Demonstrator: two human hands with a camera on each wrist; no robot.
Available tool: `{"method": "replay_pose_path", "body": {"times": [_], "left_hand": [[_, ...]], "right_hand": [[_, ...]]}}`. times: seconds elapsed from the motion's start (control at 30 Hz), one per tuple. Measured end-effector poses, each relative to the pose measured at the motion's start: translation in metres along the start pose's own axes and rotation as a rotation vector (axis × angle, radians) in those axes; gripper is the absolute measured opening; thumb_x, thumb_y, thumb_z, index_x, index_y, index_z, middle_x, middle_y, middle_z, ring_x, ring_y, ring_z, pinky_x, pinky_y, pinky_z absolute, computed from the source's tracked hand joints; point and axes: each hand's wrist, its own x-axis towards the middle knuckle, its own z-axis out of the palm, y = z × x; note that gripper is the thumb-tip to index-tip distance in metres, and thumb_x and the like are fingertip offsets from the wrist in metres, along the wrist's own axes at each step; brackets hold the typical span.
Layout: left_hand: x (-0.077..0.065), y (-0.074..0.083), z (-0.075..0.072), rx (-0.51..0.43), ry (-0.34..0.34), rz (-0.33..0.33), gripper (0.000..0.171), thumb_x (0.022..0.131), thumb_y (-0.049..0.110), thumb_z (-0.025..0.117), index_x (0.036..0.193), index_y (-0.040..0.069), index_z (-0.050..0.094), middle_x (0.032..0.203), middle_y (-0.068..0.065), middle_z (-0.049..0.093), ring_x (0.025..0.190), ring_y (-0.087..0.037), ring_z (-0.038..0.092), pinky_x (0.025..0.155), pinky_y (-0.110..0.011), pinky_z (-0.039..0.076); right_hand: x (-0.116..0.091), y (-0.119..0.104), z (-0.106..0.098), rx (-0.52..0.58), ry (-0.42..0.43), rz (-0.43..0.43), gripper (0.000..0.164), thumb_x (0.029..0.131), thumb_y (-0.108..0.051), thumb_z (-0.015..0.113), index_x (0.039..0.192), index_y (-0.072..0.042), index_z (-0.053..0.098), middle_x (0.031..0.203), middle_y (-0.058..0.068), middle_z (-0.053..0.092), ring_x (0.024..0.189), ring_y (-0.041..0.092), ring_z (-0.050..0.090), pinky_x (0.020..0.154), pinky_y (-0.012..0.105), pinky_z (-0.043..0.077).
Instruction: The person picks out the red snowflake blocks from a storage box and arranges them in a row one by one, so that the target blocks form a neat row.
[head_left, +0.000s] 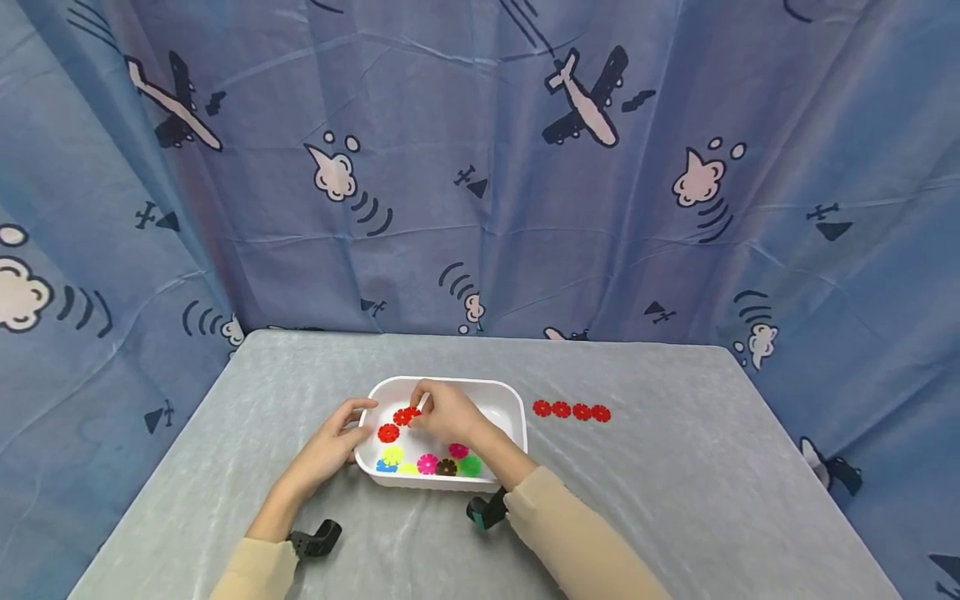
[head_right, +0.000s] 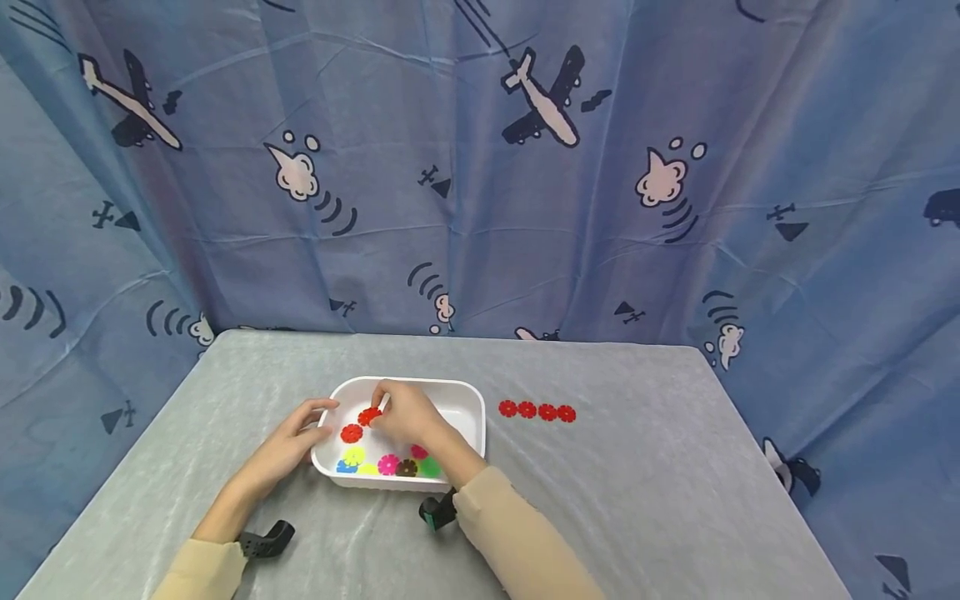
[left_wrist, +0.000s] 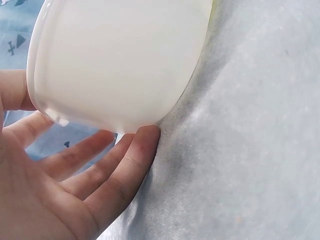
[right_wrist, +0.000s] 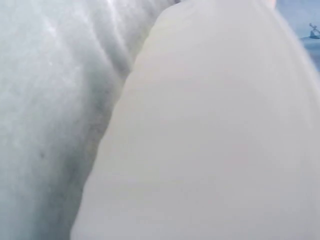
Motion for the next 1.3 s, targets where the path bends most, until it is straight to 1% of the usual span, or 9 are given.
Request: {"method": "replay_pose_path", "body": {"times": [0.17, 0.27, 0.37, 0.6, 0.87, 0.97, 1.17, 1.3], "left_hand": [[-0.001, 0.002, 0.001, -0.007, -0.006, -0.001, 0.044, 0.103, 0.013, 0.056, 0.145, 0.009, 0.046, 0.142, -0.024, 0.046, 0.102, -0.028, 0.063, 0.068, -0.029, 0.053], [-0.001, 0.002, 0.001, -0.002, 0.001, 0.0, 0.043, 0.103, 0.012, 0.056, 0.145, 0.008, 0.046, 0.142, -0.024, 0.046, 0.1, -0.028, 0.063, 0.066, -0.028, 0.053], [-0.001, 0.0, 0.0, 0.012, 0.011, -0.004, 0.043, 0.103, 0.012, 0.056, 0.145, 0.008, 0.047, 0.142, -0.024, 0.047, 0.098, -0.027, 0.063, 0.066, -0.028, 0.052], [-0.001, -0.001, 0.001, 0.013, 0.003, 0.002, 0.044, 0.103, 0.013, 0.056, 0.146, 0.009, 0.046, 0.142, -0.024, 0.046, 0.098, -0.027, 0.062, 0.066, -0.029, 0.052], [-0.001, -0.002, 0.0, -0.002, -0.002, -0.001, 0.044, 0.103, 0.013, 0.055, 0.146, 0.009, 0.045, 0.143, -0.024, 0.045, 0.103, -0.028, 0.063, 0.07, -0.03, 0.054], [0.0, -0.003, 0.0, -0.005, -0.006, -0.003, 0.044, 0.103, 0.013, 0.055, 0.146, 0.009, 0.045, 0.143, -0.024, 0.045, 0.102, -0.027, 0.063, 0.071, -0.029, 0.055], [0.0, -0.003, 0.0, 0.003, -0.005, -0.003, 0.043, 0.104, 0.012, 0.054, 0.146, 0.009, 0.045, 0.143, -0.025, 0.045, 0.102, -0.027, 0.063, 0.071, -0.029, 0.055], [0.0, -0.004, -0.001, 0.002, -0.007, -0.004, 0.043, 0.104, 0.012, 0.054, 0.146, 0.008, 0.045, 0.143, -0.025, 0.045, 0.104, -0.029, 0.063, 0.073, -0.03, 0.055]], "right_hand": [[-0.014, -0.002, -0.014, -0.006, 0.015, -0.015, 0.021, 0.086, -0.013, 0.082, 0.098, -0.013, 0.065, 0.076, 0.001, 0.06, 0.064, 0.015, 0.054, 0.059, 0.027, 0.046], [-0.023, -0.003, -0.023, 0.006, 0.025, -0.031, 0.02, 0.087, -0.012, 0.082, 0.096, -0.015, 0.064, 0.076, 0.0, 0.06, 0.064, 0.015, 0.054, 0.059, 0.027, 0.046], [-0.031, -0.003, -0.032, 0.022, 0.036, -0.047, 0.018, 0.088, -0.011, 0.08, 0.098, -0.014, 0.065, 0.076, 0.0, 0.061, 0.066, 0.015, 0.055, 0.06, 0.027, 0.047], [-0.047, 0.005, -0.052, 0.031, 0.096, -0.071, 0.017, 0.088, -0.011, 0.08, 0.099, -0.012, 0.066, 0.077, -0.001, 0.06, 0.069, 0.016, 0.056, 0.061, 0.029, 0.048], [-0.062, 0.028, -0.075, 0.067, 0.152, -0.074, 0.017, 0.089, -0.008, 0.078, 0.1, -0.011, 0.066, 0.075, 0.0, 0.06, 0.068, 0.017, 0.055, 0.061, 0.031, 0.048], [-0.068, 0.037, -0.083, 0.049, 0.183, -0.069, 0.017, 0.088, -0.008, 0.079, 0.1, -0.011, 0.066, 0.075, -0.001, 0.06, 0.069, 0.017, 0.055, 0.062, 0.03, 0.048], [-0.08, 0.058, -0.099, 0.016, 0.249, -0.028, 0.019, 0.087, -0.008, 0.079, 0.102, -0.011, 0.067, 0.076, -0.001, 0.061, 0.069, 0.017, 0.055, 0.06, 0.029, 0.048], [-0.087, 0.076, -0.109, 0.004, 0.278, -0.017, 0.02, 0.087, -0.008, 0.08, 0.102, -0.011, 0.067, 0.075, -0.001, 0.062, 0.068, 0.017, 0.055, 0.058, 0.029, 0.047]]}}
